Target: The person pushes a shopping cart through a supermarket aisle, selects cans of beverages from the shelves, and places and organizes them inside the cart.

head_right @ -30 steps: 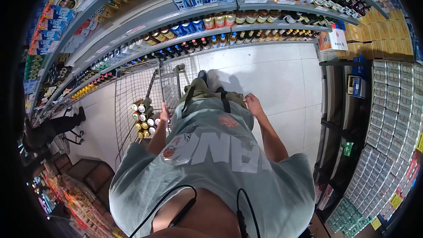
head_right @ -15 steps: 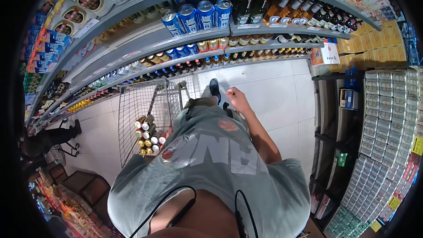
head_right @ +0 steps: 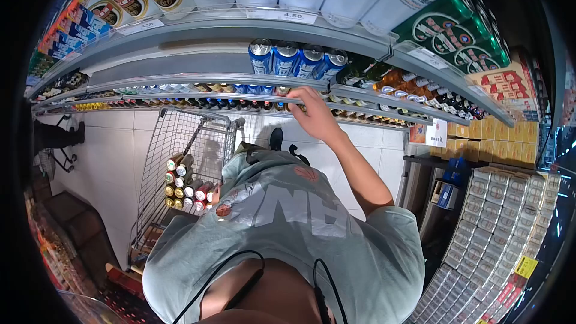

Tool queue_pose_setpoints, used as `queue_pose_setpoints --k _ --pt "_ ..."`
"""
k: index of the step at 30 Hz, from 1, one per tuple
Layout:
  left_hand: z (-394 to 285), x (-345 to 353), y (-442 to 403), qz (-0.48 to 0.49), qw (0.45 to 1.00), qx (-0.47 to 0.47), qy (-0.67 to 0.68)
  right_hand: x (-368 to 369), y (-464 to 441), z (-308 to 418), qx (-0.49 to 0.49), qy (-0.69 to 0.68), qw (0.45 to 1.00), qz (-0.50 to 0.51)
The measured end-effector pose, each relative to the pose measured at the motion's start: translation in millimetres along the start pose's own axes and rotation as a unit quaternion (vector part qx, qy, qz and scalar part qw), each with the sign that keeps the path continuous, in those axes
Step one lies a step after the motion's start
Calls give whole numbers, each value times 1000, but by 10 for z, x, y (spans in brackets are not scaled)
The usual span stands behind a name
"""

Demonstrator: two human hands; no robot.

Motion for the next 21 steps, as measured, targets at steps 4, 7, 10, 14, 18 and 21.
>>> queue_pose_setpoints --k 4,7,10,14,18,21 --pt "-72 -8 112 -16 1000 -10 -16 -253 -750 391 -112 138 984 5" --pt "-269 -53 205 -65 996 -17 -64 -294 -1240 344 -66 174 978 94" --pt "-57 -91 67 -27 998 -47 -38 -175 -1520 87 -58 268 947 167" --pt "-91 -30 162 -83 994 0 67 -29 -1677 13 -52 282 931 225" --pt "-69 -67 159 -95 995 -9 20 -27 -1714 -59 -166 297 925 168" --pt "-179 -98 237 -106 994 -16 -11 -49 -1695 -31 -142 351 910 168"
Point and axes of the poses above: each hand's wrist, its own y-axis away from the middle knuckle, its own x-axis out of the palm, z = x × y, the point moved 4 cm from there along -y, towards the middle knuckle, and after that the axes turned 9 degrees about z, right-handed, at the moved point
